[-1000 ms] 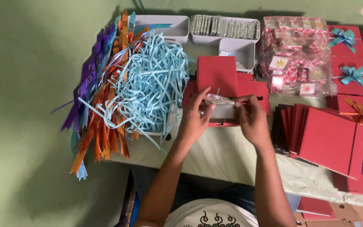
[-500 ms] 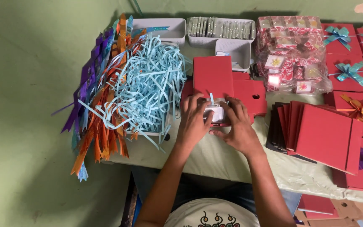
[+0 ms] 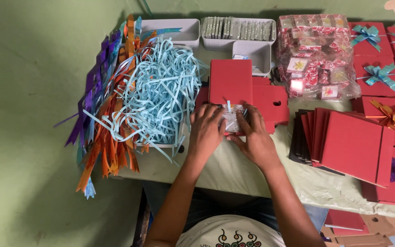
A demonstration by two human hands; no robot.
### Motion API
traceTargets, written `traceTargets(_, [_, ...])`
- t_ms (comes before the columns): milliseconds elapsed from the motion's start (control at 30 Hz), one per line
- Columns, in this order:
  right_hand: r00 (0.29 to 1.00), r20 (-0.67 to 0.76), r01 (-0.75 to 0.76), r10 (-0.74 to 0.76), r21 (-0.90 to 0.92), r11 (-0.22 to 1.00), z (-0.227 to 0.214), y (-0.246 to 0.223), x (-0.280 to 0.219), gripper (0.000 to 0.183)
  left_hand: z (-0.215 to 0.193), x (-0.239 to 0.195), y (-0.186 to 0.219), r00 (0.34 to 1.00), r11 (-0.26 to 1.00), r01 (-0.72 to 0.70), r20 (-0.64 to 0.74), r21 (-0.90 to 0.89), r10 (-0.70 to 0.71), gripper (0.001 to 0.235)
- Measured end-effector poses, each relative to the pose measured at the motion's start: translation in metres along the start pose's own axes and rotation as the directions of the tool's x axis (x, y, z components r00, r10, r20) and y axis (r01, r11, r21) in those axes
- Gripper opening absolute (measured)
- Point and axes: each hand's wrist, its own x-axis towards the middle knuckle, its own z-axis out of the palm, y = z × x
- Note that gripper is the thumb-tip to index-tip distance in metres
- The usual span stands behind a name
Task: Assembling a red cardboard gift box, filling it with shredded paper and a small item, and tying a decorative ribbon.
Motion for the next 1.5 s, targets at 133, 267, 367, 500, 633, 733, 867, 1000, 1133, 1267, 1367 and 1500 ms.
traceTargets(133, [0.998, 0.043, -0.040, 0.036, 0.108, 0.993, -0.013, -0.006, 0.008, 0.081, -0.009, 0.002, -0.002, 0.996, 0.997, 0.058, 0.066, -0.044, -0.055, 0.032])
traceTargets(267, [0.990, 0.081, -0.135, 0.114, 0.325, 0.936, -0.020, 0.002, 0.025, 0.063, -0.005, 0.001, -0.011, 0.998, 0.998, 0.058, -0.027, 0.001, -0.058, 0.037])
traceTargets(367, [0.973, -0.045, -0.192, 0.226, 0.384, 0.903, -0.006, 0.036, 0.051, 0.036, -0.013, 0.003, -0.008, 0.994, 0.996, 0.072, -0.084, -0.043, -0.076, 0.035])
traceTargets(500, [0.933, -0.258, -0.188, 0.251, 0.246, 0.951, 0.008, 0.094, 0.111, 0.017, -0.021, 0.006, -0.001, 0.972, 0.977, 0.082, -0.201, -0.196, -0.122, 0.030])
traceTargets(633, [0.926, -0.145, -0.299, 0.348, 0.281, 0.912, 0.052, 0.143, 0.172, 0.022, -0.002, 0.002, 0.001, 0.910, 0.893, -0.021, -0.379, -0.450, -0.170, 0.029])
traceTargets(733, [0.913, 0.044, -0.408, 0.407, 0.178, 0.896, 0.077, 0.172, 0.209, 0.031, 0.013, -0.005, -0.001, 0.840, 0.812, -0.038, -0.459, -0.582, -0.290, 0.039])
traceTargets(867, [0.851, 0.243, -0.479, 0.465, -0.001, 0.878, 0.087, 0.185, 0.234, 0.050, 0.024, -0.019, 0.002, 0.853, 0.701, -0.063, -0.403, -0.710, -0.331, 0.056])
traceTargets(1000, [0.801, 0.336, -0.492, 0.496, -0.104, 0.864, 0.058, 0.134, 0.239, 0.048, 0.026, -0.025, 0.008, 0.865, 0.720, -0.033, -0.380, -0.693, -0.327, 0.073])
traceTargets(1133, [0.801, 0.328, -0.506, 0.500, -0.073, 0.859, 0.051, 0.124, 0.238, 0.045, 0.039, -0.031, 0.002, 0.873, 0.827, -0.021, -0.414, -0.562, -0.259, 0.053])
traceTargets(1267, [0.837, 0.299, -0.453, 0.458, -0.088, 0.887, 0.039, 0.112, 0.237, 0.039, 0.038, -0.035, 0.003, 0.856, 0.895, -0.012, -0.467, -0.446, -0.221, 0.031])
traceTargets(1367, [0.849, 0.262, -0.449, 0.458, -0.099, 0.888, 0.042, 0.120, 0.234, 0.041, 0.050, -0.047, 0.001, 0.859, 0.902, 0.038, -0.447, -0.430, -0.250, 0.031])
traceTargets(1500, [0.905, 0.214, -0.383, 0.367, 0.040, 0.923, 0.052, 0.144, 0.227, 0.046, 0.044, -0.051, 0.001, 0.893, 0.956, 0.075, -0.408, -0.285, -0.192, 0.026])
